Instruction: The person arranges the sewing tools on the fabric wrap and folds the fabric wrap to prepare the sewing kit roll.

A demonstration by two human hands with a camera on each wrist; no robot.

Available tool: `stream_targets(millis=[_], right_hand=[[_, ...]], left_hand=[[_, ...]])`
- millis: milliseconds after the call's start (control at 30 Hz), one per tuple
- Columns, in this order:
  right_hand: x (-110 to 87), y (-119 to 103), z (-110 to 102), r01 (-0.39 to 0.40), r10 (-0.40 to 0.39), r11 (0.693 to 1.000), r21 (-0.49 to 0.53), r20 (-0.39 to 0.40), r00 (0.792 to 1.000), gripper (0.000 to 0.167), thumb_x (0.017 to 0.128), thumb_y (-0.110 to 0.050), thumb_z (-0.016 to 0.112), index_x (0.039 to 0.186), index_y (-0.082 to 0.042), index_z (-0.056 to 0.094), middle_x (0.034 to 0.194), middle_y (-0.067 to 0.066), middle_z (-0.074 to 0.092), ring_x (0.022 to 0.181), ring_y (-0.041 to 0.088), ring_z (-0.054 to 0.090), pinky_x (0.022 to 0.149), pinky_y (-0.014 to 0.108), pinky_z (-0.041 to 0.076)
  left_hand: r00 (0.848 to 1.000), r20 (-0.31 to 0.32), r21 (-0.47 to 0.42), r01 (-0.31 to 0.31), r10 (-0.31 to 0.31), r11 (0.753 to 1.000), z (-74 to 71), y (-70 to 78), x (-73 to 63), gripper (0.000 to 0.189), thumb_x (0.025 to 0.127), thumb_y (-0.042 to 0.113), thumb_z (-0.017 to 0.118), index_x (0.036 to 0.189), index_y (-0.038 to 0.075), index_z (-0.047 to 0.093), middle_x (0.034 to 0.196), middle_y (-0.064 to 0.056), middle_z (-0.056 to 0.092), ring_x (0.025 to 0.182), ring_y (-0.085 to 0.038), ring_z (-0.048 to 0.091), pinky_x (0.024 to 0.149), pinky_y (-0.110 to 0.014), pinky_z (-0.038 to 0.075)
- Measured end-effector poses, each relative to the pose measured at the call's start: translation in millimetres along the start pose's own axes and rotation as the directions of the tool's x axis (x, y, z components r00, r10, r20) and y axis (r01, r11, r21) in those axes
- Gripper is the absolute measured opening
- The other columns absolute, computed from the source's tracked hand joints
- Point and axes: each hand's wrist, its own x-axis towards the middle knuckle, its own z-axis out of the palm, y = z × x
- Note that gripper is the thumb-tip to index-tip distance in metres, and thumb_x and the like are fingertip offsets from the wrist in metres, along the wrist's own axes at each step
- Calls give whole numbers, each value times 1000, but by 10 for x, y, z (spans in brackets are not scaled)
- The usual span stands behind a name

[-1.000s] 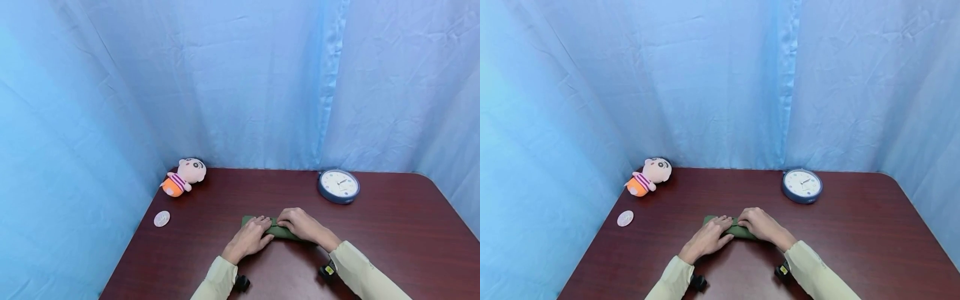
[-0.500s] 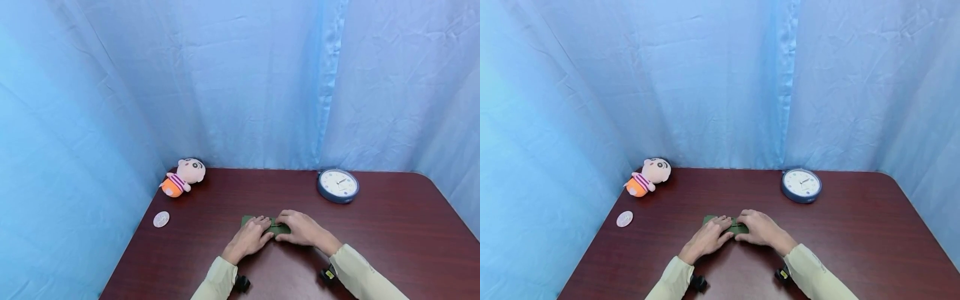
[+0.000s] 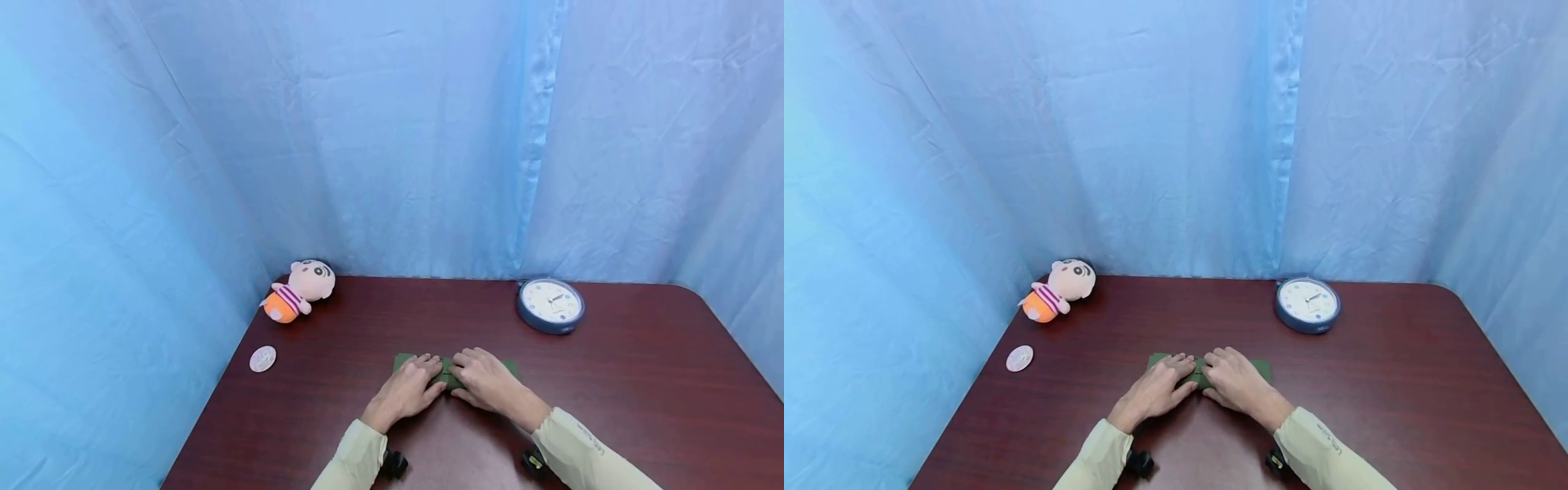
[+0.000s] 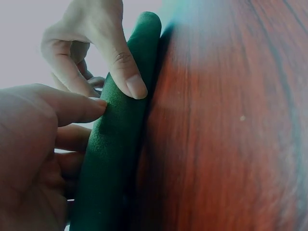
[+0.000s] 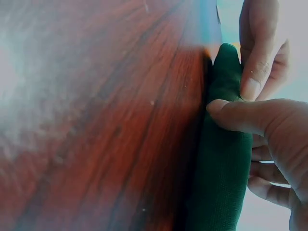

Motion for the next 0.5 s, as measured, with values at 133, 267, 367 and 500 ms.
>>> stream_targets(millis=[133, 267, 367, 500], right_hand=[[22, 2, 7, 42, -43, 999, -31, -33, 999, 33, 68, -42, 88, 80, -14, 73, 82, -3, 64, 75, 16, 58, 67, 30, 48], [12, -4, 8, 29, -29, 1000, -7, -11, 1000, 33, 70, -41, 88, 83, -14, 74, 84, -3, 65, 77, 16, 60, 69, 30, 49], [-39, -14, -23, -59, 56, 997, 55, 52, 997, 39, 73, -43, 86, 94, -13, 75, 94, -1, 69, 87, 17, 63, 74, 35, 53], [-136, -31, -121, -251, 235, 961, 119, 131, 963, 68, 75, -54, 81, 123, -7, 68, 119, 9, 68, 112, 27, 63, 88, 47, 53]], left_hand=[[1000, -15, 8, -1, 1, 1000, 4, -4, -4, 42, 103, 35, 53, 135, 10, 63, 141, -8, 63, 136, -24, 57, 116, -37, 42], [1000, -19, 18, -6, 6, 1000, 13, -9, -10, 42, 103, 36, 54, 135, 10, 64, 141, -8, 63, 135, -24, 57, 116, -37, 43], [1000, -11, 28, -13, 13, 1000, 13, -11, -18, 43, 102, 36, 55, 137, 11, 62, 142, -7, 62, 136, -24, 56, 116, -37, 42], [1000, 7, 54, -1, 1, 999, -23, -17, -44, 49, 101, 39, 57, 142, 13, 56, 149, -7, 55, 142, -25, 50, 117, -42, 41]])
